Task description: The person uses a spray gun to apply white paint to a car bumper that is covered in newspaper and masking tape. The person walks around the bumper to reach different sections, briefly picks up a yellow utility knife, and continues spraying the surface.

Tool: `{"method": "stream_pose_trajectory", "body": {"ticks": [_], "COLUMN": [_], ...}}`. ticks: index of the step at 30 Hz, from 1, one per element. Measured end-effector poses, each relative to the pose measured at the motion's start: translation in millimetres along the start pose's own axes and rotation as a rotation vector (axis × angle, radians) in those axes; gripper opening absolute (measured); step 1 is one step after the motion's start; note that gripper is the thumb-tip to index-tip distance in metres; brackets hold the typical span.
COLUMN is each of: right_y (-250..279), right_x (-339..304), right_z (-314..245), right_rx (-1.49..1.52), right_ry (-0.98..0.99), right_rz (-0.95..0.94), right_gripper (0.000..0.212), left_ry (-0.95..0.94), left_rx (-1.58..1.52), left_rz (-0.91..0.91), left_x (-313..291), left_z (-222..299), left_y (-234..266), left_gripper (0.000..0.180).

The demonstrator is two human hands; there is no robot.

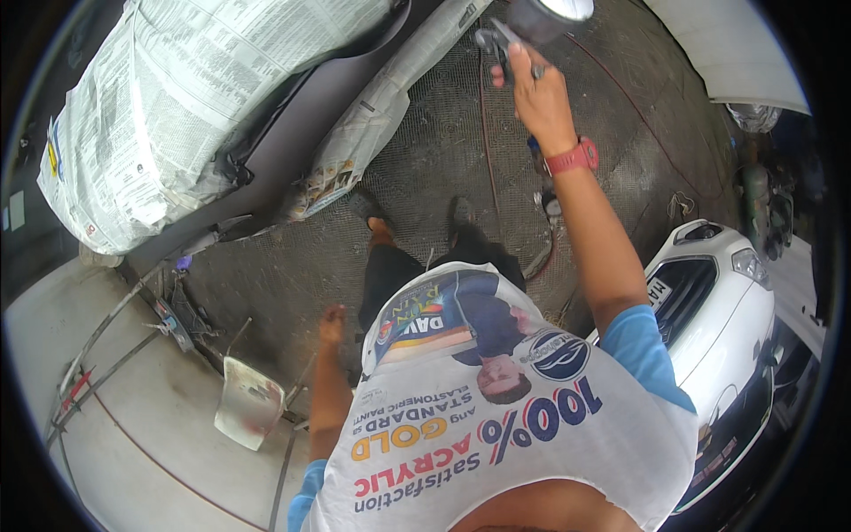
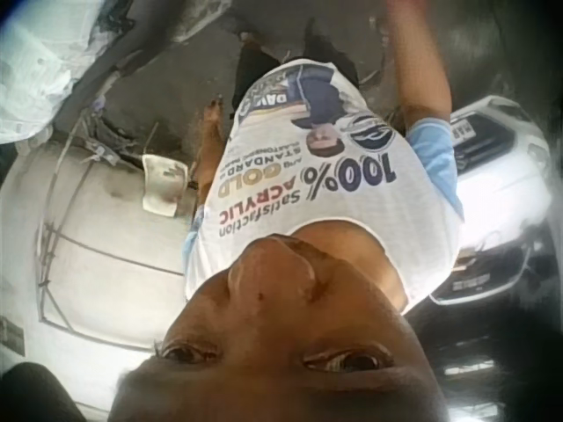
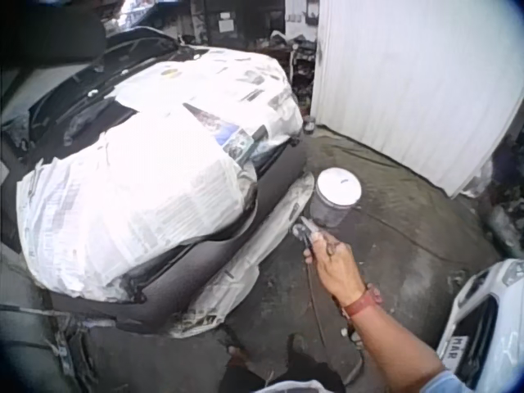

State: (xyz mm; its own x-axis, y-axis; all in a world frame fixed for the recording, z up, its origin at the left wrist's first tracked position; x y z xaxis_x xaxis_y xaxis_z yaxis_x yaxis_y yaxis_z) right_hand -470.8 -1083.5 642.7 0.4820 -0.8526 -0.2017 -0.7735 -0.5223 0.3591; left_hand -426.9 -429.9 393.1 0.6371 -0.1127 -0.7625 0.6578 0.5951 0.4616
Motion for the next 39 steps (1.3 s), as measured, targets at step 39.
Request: {"method": "stream_pose_trajectory", "body": {"ticks": [39], "right_y": [0.0], "right_x": [19.1], "right_z": [113.1], "right_rx": [0.082], "right_ry": [0.184], "right_rz": [-0.405], "right_gripper": [0.045], "left_ry": [-0.030], "left_rx": [-0.076], "left_rz": [0.220], "left_x": [-156.8], "left_z": [1.2], "left_y": [-155.9], "left_gripper": [0.056]}}
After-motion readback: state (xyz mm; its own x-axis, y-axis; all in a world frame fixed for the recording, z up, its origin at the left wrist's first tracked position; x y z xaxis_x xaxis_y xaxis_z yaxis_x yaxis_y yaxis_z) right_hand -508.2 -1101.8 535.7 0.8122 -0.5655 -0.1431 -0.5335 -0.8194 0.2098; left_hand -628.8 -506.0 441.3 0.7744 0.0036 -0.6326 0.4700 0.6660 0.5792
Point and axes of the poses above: each hand's wrist, its own x-axis towards the middle knuckle, its own y-axis out of the back of the hand, z = x × y, the point moved 1 cm from there along x, towards the middle knuckle, and after that the axes turned 9 degrees about -y, right-handed, at the moved point
